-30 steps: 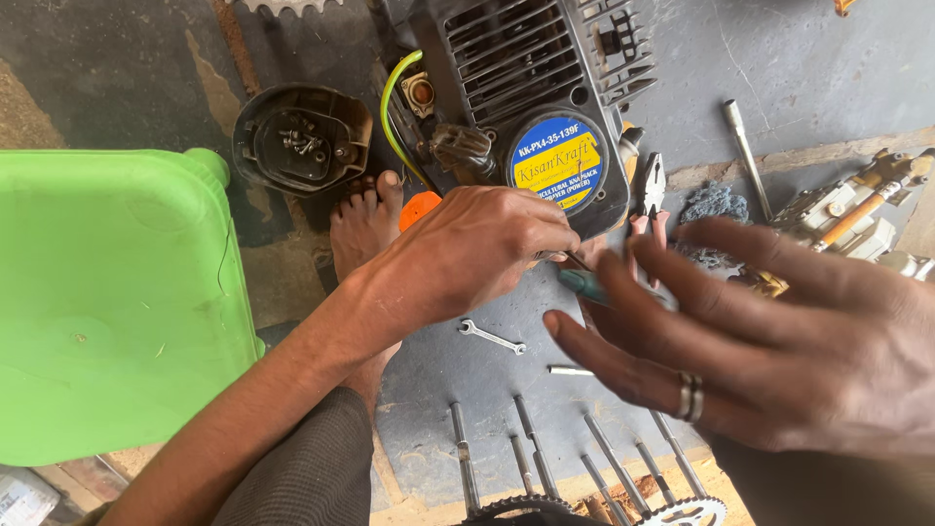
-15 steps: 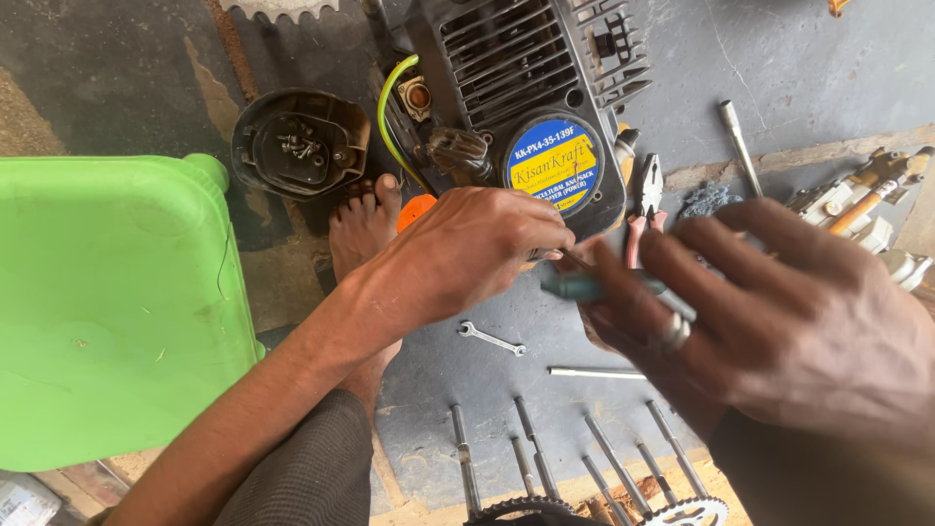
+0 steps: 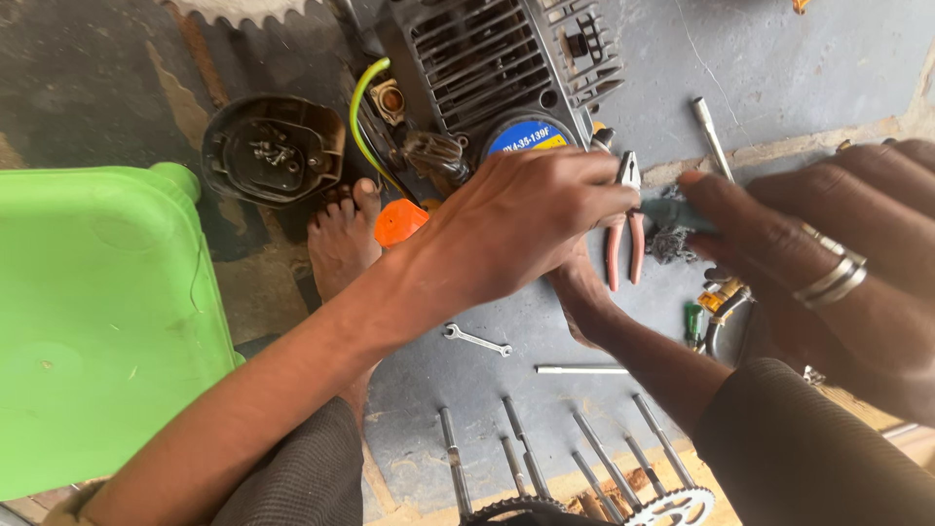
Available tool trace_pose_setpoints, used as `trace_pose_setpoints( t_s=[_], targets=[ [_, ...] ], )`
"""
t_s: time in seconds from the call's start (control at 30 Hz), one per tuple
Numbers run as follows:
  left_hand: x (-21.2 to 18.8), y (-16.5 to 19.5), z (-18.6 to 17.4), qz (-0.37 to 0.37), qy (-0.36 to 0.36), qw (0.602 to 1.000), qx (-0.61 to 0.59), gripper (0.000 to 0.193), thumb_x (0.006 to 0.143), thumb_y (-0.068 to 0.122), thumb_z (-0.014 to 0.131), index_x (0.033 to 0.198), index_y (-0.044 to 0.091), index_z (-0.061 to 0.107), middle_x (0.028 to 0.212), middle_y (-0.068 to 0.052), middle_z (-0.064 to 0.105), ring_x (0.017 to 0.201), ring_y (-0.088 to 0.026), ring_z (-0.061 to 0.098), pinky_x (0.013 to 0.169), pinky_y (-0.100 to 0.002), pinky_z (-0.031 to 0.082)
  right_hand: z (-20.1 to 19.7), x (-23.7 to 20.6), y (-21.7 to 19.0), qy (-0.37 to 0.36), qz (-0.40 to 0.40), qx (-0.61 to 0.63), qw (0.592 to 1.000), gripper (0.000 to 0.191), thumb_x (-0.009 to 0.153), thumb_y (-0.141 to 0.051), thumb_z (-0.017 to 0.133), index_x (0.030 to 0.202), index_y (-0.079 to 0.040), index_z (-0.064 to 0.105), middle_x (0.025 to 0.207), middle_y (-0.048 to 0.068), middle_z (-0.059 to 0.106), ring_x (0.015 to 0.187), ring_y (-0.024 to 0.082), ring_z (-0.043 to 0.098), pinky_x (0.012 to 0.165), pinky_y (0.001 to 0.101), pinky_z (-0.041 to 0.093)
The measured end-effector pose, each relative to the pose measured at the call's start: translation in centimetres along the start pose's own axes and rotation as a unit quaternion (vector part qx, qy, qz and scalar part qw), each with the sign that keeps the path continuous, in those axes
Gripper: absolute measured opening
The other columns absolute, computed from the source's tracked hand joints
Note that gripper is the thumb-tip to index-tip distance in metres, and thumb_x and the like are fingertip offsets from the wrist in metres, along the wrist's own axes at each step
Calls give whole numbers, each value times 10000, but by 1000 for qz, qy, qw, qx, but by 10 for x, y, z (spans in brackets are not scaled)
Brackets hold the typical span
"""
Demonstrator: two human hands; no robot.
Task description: The person works on a small engine placed on a yellow container, using a screwdriver to tighten screws on the engine casing. They also handle a large metal sprocket and various small parts, placing them into a black container.
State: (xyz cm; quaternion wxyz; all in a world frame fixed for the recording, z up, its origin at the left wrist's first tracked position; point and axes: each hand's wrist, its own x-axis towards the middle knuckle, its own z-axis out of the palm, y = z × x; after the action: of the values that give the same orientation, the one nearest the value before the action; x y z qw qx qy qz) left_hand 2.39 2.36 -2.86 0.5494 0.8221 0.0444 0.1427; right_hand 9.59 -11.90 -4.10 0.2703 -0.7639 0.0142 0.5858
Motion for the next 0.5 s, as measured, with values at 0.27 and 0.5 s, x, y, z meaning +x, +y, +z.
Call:
trace_pose_setpoints(
  t_s=[0.27, 0.5],
  targets=[
    [3, -4, 3, 19, 27, 999, 30, 285, 823, -56, 748, 1099, 14, 746, 840, -100, 675, 745, -233, 680, 676, -404, 547, -22, 36, 67, -14, -37, -27, 999, 968, 884, -630, 535, 1620, -207, 71, 1659, 34, 155, 1536, 189, 177, 1212, 387, 237],
    [1, -12, 11, 11, 16, 999, 38, 276, 862, -43, 738, 1129, 25, 745, 926, -98, 728, 774, -197, 708, 698, -341, 585, -16, 30, 48, -30, -63, -46, 996, 980, 885, -619, 575, 1607, -192, 69, 1628, 44, 164, 1517, 208, 182, 1195, 392, 261]
  ],
)
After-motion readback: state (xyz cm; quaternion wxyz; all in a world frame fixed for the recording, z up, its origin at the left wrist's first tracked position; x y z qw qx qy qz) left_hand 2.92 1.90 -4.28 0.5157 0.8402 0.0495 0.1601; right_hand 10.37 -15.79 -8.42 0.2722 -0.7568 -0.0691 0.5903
